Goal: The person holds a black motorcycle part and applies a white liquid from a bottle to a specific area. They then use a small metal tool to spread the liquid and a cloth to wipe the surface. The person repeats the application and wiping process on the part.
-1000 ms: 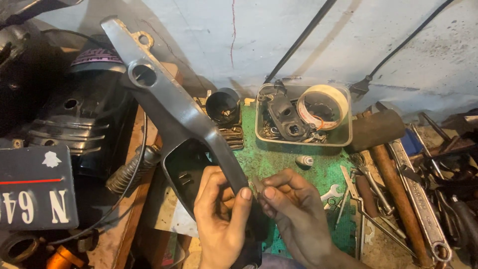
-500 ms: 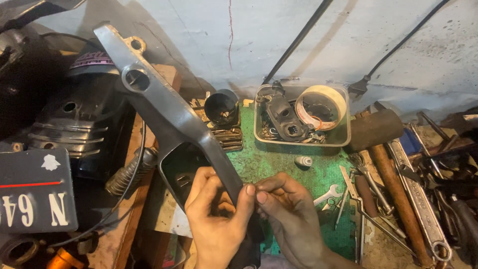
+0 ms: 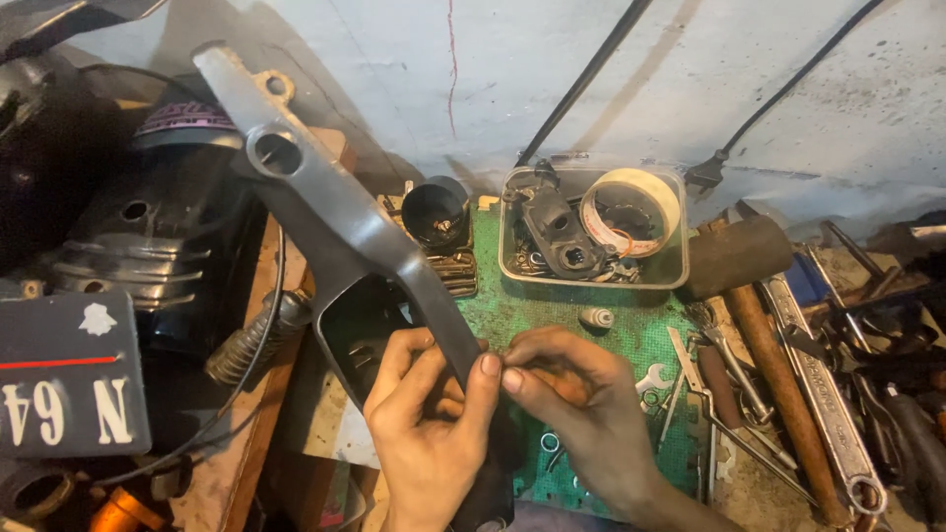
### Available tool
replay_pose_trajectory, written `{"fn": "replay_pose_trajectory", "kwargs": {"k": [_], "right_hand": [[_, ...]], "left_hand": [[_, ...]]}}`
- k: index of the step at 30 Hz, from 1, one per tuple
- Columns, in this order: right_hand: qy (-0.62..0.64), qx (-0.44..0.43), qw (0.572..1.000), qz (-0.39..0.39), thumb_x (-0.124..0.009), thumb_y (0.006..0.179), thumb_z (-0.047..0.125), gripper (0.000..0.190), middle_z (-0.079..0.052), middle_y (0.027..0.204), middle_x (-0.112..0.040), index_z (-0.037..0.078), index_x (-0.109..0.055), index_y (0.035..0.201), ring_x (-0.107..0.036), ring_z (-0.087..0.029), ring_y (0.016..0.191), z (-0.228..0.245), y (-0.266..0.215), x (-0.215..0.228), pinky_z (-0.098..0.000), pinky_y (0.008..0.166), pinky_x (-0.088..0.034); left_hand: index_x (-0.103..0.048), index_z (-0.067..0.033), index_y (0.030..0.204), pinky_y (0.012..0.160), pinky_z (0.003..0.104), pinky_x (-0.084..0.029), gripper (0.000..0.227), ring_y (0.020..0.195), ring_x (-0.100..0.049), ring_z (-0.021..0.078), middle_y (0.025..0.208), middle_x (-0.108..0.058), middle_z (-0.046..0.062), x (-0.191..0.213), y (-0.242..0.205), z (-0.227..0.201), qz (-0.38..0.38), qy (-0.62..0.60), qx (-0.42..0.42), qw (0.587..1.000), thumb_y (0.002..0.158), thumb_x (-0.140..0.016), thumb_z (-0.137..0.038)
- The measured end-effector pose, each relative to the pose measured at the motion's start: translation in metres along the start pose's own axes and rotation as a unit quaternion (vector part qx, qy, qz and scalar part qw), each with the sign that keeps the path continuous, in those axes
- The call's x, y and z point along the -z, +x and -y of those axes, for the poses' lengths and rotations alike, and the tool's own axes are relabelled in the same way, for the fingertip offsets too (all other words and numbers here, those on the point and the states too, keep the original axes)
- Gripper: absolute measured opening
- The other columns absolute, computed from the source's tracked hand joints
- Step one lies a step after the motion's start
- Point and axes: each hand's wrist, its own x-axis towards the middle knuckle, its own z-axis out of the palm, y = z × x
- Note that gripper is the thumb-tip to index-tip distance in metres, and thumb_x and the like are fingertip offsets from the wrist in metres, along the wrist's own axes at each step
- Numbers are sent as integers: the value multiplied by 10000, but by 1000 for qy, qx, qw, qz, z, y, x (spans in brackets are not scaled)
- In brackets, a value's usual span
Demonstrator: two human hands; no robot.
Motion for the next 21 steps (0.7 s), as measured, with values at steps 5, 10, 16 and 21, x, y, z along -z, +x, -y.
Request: {"fn": "replay_pose_trajectory", "kwargs": {"k": [5, 10, 16, 21], "right_hand": [[-85, 6, 996, 5, -733, 907, 30, 146, -111, 1006, -744, -42, -762, 1030, -705, -133, 902, 15, -2, 10, -273, 779, -580], [-84, -37, 996, 20, -759, 886, 35, 174, -121, 982, -759, -36, -749, 1045, -715, -151, 900, 15, 9, 15, -300, 807, -590], [-28, -46, 998, 27, -743, 869, 48, 238, -113, 1087, -766, -28, -725, 1094, -741, -160, 1040, 11, 11, 9, -316, 936, -606], [-39, -42, 998, 22, -741, 865, 52, 279, -107, 1076, -769, -19, -726, 1134, -736, -159, 997, 0, 9, 11, -310, 894, -611]], "left_hand": [[-752, 31, 937, 531, 174, -494, 149, 670, -661, 40, 978, -651, 54, -2, -2, -2, 15, 9, -49, 999, 852, -804, -79], [-769, 31, 946, 492, 192, -445, 145, 629, -621, 62, 971, -648, 67, -1, -3, -2, 30, -5, -16, 999, 852, -788, -78], [-761, 39, 1070, 708, 255, -528, 209, 855, -669, 150, 1030, -676, 90, 4, -4, 3, 43, -5, -77, 996, 1011, -612, -96], [-755, 30, 1080, 680, 273, -538, 232, 832, -677, 172, 1038, -666, 116, 2, -5, 4, 32, -1, -44, 999, 997, -586, -106]]}}
